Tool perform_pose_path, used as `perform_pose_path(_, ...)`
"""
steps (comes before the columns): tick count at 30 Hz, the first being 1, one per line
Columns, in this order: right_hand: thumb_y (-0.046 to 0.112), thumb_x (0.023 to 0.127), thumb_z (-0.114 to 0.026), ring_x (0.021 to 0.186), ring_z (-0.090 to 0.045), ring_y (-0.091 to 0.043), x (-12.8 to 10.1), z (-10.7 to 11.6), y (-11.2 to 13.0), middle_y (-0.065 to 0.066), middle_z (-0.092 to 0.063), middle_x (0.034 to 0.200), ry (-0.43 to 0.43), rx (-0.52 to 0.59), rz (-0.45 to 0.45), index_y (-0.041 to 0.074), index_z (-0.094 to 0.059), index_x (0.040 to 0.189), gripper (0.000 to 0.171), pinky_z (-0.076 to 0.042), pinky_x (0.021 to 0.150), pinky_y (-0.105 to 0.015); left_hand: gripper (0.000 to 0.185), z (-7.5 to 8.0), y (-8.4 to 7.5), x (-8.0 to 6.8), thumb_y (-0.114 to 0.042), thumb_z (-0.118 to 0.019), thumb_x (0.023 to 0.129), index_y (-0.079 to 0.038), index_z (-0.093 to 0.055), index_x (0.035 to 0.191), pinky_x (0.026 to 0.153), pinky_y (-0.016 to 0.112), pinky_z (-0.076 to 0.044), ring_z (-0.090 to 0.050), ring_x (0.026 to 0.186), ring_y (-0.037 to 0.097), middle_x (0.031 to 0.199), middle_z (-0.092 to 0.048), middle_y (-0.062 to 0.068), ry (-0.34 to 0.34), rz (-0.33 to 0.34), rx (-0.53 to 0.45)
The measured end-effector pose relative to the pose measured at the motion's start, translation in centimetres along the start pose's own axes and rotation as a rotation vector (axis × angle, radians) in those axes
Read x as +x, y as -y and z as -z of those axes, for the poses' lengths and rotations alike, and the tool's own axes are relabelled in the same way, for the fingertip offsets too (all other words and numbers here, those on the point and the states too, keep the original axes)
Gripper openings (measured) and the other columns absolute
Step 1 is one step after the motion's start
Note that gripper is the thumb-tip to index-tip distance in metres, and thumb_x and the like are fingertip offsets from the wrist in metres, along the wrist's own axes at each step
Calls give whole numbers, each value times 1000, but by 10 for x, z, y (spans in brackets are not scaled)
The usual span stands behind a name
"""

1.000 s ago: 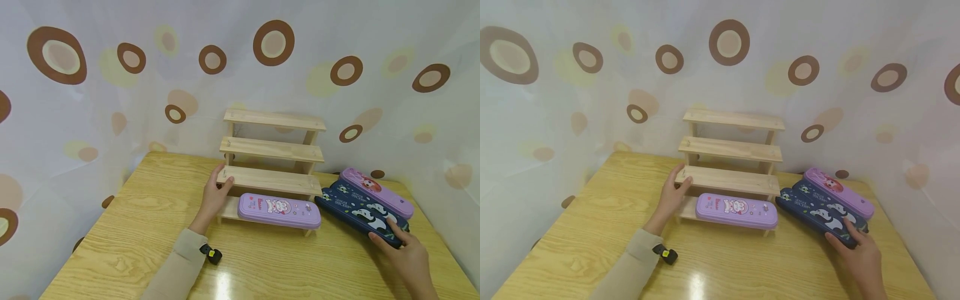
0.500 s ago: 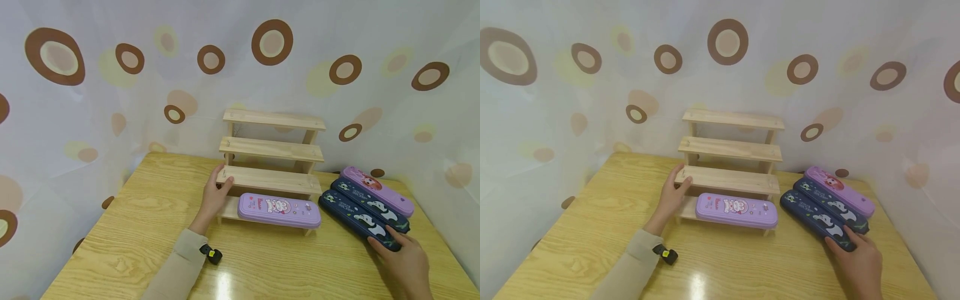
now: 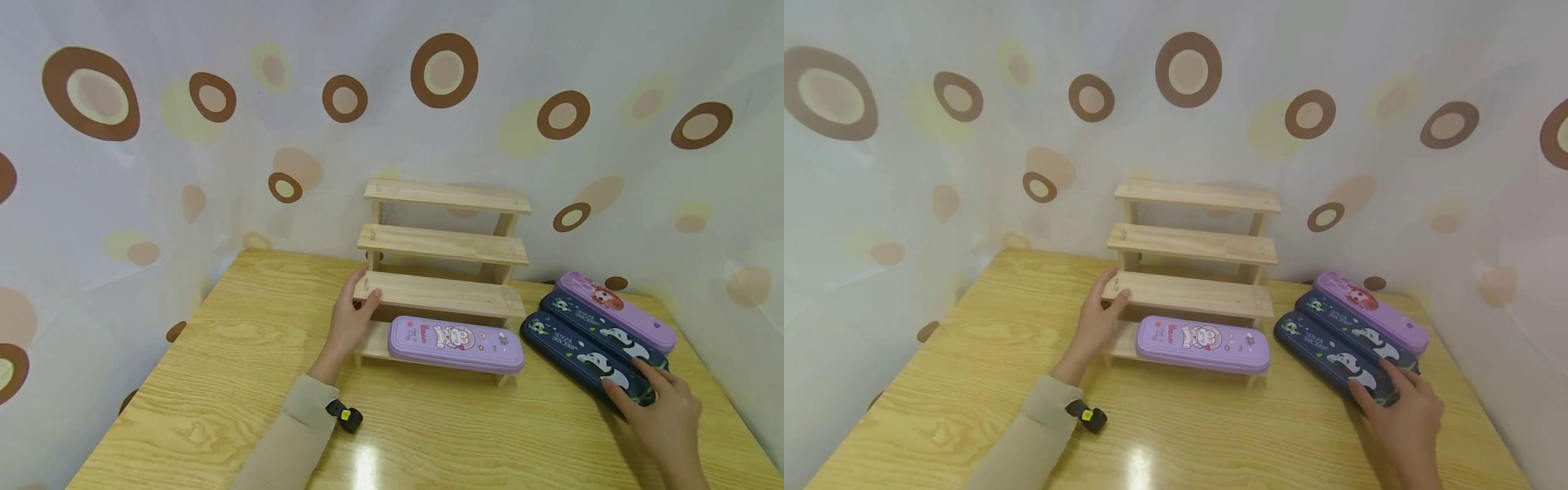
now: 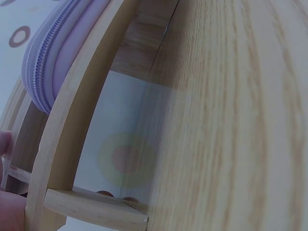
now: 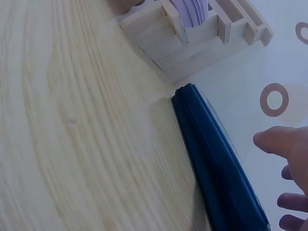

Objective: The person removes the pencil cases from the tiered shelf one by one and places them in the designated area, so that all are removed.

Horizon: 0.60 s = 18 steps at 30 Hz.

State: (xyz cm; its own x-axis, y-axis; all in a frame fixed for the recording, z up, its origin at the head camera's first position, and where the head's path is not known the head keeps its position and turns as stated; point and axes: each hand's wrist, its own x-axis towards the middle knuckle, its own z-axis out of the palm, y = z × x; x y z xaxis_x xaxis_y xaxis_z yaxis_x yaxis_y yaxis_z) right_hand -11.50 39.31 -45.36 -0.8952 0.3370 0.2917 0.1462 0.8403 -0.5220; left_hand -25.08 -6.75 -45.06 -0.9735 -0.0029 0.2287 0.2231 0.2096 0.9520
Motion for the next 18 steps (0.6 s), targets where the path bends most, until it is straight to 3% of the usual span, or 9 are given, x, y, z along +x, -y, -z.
perform_pose_path(5, 33, 87, -75, 120, -36, -56, -1, 0, 6, -40, -44, 131, -23, 82, -3, -7, -48, 138, 70, -24, 101, -69, 57, 0, 0, 0, -36, -57, 101, -22, -35, 153, 117, 49, -21, -24, 145, 23, 157, -33, -1, -5, 3, 1)
perform_pose_path(11, 25, 86, -78, 122, -41, -53, -1, -3, 17, -36, -49, 131, -38, 168, 96, -5, -52, 136, 64, -29, 104, -67, 58, 0, -1, -1, -36, -57, 101, -22, -35, 153, 117, 48, -21, -24, 145, 23, 157, -33, -2, -6, 3, 3)
perform_pose_path(14, 26, 87, -78, 121, -43, -49, -2, -5, 24, -31, -50, 133, -23, 176, 131, -1, -53, 137, 62, -39, 100, -40, 58, 0, -1, -1, -36, -57, 101, -22, -35, 153, 117, 49, -21, -24, 146, 23, 157, -33, -1, -4, -3, 3)
perform_pose_path(18, 29, 89, -76, 118, -45, -40, -4, -7, 35, -24, -50, 134, 10, 168, 161, 3, -54, 138, 59, -33, 75, -10, 58, 0, 0, 0, -36, -57, 101, -22, -35, 153, 117, 48, -21, -24, 145, 22, 157, -33, -2, -4, -4, 8)
